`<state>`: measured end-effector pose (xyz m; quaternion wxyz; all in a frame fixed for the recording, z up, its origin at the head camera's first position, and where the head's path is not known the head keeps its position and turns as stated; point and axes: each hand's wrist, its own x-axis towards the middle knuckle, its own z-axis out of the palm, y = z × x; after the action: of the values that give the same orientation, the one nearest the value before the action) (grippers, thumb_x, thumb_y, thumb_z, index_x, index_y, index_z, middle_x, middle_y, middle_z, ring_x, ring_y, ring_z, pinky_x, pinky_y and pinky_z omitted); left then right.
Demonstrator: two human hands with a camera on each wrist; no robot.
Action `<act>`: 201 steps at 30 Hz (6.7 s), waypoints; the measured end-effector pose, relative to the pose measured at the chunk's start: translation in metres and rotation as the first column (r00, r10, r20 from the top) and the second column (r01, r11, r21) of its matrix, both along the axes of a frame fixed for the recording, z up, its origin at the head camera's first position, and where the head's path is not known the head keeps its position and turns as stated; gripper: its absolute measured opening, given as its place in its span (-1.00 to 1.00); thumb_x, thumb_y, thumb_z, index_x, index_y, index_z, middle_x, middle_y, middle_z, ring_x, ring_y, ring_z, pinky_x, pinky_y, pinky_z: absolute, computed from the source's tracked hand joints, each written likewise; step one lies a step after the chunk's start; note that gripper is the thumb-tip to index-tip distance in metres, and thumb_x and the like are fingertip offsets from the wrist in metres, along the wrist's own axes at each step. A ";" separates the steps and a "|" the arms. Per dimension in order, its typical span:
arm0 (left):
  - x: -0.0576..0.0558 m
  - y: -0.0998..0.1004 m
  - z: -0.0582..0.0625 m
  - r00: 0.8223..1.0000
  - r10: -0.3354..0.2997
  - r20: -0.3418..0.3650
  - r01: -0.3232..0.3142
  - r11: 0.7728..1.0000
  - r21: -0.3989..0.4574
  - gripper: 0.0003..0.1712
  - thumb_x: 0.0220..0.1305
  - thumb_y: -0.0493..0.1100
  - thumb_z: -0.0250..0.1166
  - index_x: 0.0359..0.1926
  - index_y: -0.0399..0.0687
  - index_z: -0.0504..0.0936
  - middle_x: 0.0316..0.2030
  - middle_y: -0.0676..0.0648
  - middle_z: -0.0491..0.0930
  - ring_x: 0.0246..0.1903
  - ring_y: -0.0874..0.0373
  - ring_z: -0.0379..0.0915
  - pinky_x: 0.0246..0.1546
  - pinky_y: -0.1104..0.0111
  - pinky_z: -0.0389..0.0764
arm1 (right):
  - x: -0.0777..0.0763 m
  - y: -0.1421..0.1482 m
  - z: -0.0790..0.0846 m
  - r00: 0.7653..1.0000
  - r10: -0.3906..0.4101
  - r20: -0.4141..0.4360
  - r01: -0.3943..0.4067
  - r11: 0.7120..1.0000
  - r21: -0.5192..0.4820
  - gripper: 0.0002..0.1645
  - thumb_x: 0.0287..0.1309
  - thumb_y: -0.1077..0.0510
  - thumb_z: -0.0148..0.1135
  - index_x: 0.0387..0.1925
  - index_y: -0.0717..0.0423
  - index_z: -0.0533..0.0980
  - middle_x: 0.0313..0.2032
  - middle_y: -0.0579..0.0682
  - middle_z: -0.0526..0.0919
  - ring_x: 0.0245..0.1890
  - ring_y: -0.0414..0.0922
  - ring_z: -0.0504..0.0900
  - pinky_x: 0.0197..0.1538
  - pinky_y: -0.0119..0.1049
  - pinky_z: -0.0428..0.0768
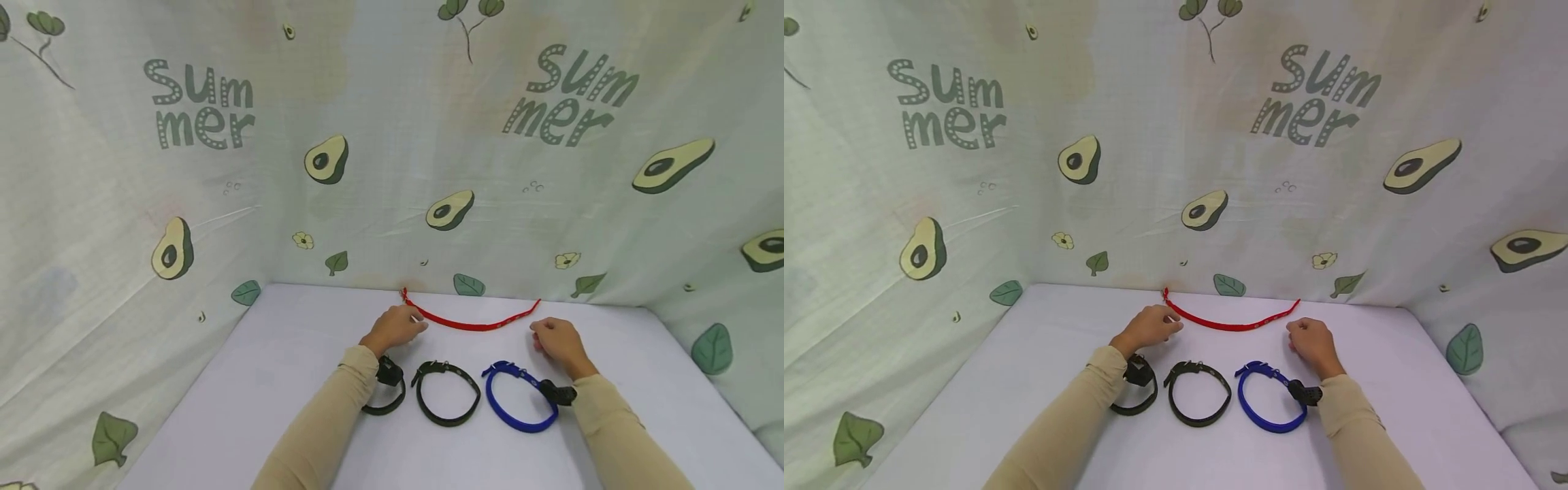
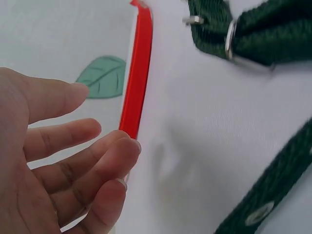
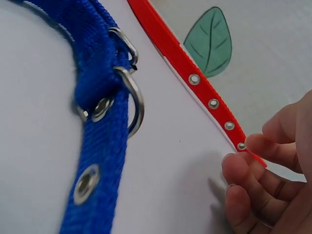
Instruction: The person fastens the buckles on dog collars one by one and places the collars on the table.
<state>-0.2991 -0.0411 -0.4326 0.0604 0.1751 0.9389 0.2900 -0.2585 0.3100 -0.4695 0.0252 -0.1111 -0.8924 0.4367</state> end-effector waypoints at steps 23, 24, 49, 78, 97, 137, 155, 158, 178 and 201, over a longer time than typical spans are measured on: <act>-0.035 0.013 -0.014 0.991 0.132 0.035 -0.131 0.991 -0.012 -0.58 0.40 -0.02 0.28 0.21 0.00 0.61 0.04 -0.06 0.63 -0.15 0.07 0.50 -0.16 0.20 0.57 | -0.041 -0.017 -0.005 0.998 0.019 -0.054 -0.012 0.992 0.126 -0.50 0.40 0.08 0.03 0.20 0.33 0.48 -0.40 0.11 0.66 -0.43 -0.05 0.61 -0.31 -0.19 0.49; -0.036 0.014 -0.013 0.991 0.133 0.022 -0.132 0.991 -0.016 -0.57 0.40 -0.03 0.28 0.23 0.01 0.61 0.06 -0.06 0.63 -0.13 0.06 0.50 -0.15 0.18 0.57 | -0.041 -0.017 -0.005 0.998 0.021 -0.061 -0.012 0.989 0.144 -0.50 0.40 0.08 0.03 0.19 0.34 0.49 -0.33 0.17 0.67 -0.35 0.01 0.62 -0.24 -0.13 0.51; -0.040 0.022 -0.018 0.994 0.064 -0.086 -0.081 0.975 -0.207 -0.85 0.32 -0.14 0.35 -0.10 0.06 0.76 -0.15 -0.05 0.62 -0.20 0.03 0.55 -0.17 0.15 0.57 | -0.033 -0.025 -0.006 0.998 0.038 -0.049 -0.027 0.979 0.204 -0.57 0.39 0.05 0.06 -0.08 0.39 0.58 -0.17 0.25 0.64 -0.11 0.17 0.53 -0.02 0.05 0.47; 0.013 -0.006 -0.015 0.951 0.187 -0.245 -0.084 0.923 0.376 -0.82 0.37 -0.05 0.32 -0.12 0.07 0.79 -0.24 0.08 0.61 -0.28 0.19 0.51 -0.27 0.28 0.54 | 0.024 -0.054 0.010 0.955 -0.243 -0.169 0.144 0.880 -0.453 -0.57 0.49 0.20 -0.03 0.20 0.42 0.47 0.03 0.35 0.56 -0.38 -0.32 0.69 -0.27 -0.40 0.67; 0.034 -0.004 -0.004 0.963 0.161 -0.217 -0.030 0.863 0.505 -0.50 0.35 -0.11 0.32 0.31 0.15 0.55 -0.25 0.03 0.61 -0.39 0.24 0.54 -0.43 0.34 0.55 | 0.052 -0.089 0.004 0.906 -0.304 -0.295 0.174 0.901 -0.397 -0.27 0.49 0.09 -0.03 0.58 -0.06 0.01 -0.07 0.14 0.68 -0.40 -0.18 0.64 -0.34 -0.42 0.61; 0.043 0.014 -0.004 0.963 0.081 0.259 -0.267 0.450 0.852 -0.58 0.43 0.03 0.26 -0.04 -0.29 0.62 -0.49 -0.02 0.49 -0.51 0.18 0.51 -0.30 0.36 0.60 | 0.057 -0.108 -0.005 0.883 -0.217 -0.417 0.071 0.939 -0.336 -0.57 0.42 0.18 0.02 0.25 0.10 0.50 -0.34 0.09 0.64 -0.48 0.08 0.57 -0.47 -0.38 0.53; 0.046 0.018 -0.007 0.970 0.155 0.185 -0.238 0.492 0.837 -0.69 0.41 0.03 0.29 -0.13 -0.13 0.73 -0.59 0.01 0.41 -0.61 0.20 0.38 -0.46 0.37 0.51 | 0.061 -0.113 -0.001 0.880 -0.166 -0.445 0.011 0.944 -0.329 -0.60 0.39 0.25 0.03 0.18 0.09 0.56 -0.38 0.10 0.60 -0.56 0.03 0.50 -0.59 -0.36 0.42; 0.048 0.018 -0.006 0.976 0.155 0.151 -0.211 0.528 0.823 -0.70 0.41 0.02 0.28 -0.11 -0.11 0.75 -0.60 0.02 0.42 -0.62 0.20 0.38 -0.49 0.36 0.49 | 0.061 -0.115 0.000 0.886 -0.149 -0.439 -0.003 0.945 -0.328 -0.61 0.39 0.24 0.04 0.17 0.08 0.58 -0.38 0.09 0.60 -0.58 -0.02 0.49 -0.59 -0.36 0.43; 0.064 0.015 0.008 0.995 -0.041 0.087 -0.034 0.698 0.715 -0.69 0.40 0.09 0.27 -0.06 0.02 0.75 -0.62 0.02 0.36 -0.64 0.19 0.29 -0.58 0.37 0.25 | 0.074 -0.143 0.013 0.837 0.017 -0.547 -0.238 0.912 -0.335 -0.73 0.43 0.27 0.12 0.04 0.14 0.64 -0.44 0.14 0.56 -0.63 -0.10 0.43 -0.61 -0.36 0.41; 0.066 0.018 0.003 0.995 -0.030 0.100 -0.054 0.672 0.738 -0.68 0.37 0.09 0.31 -0.04 0.00 0.73 -0.60 0.04 0.38 -0.66 0.20 0.26 -0.60 0.39 0.29 | 0.080 -0.146 0.025 0.846 0.042 -0.531 -0.234 0.925 -0.299 -0.78 0.37 0.35 0.16 -0.08 0.19 0.68 -0.47 0.09 0.56 -0.63 -0.15 0.42 -0.61 -0.37 0.41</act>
<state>-0.2334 -0.0231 -0.4298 0.0308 0.1632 0.7379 0.6542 -0.1781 0.1643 -0.4443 0.2107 0.0726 -0.7654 0.6038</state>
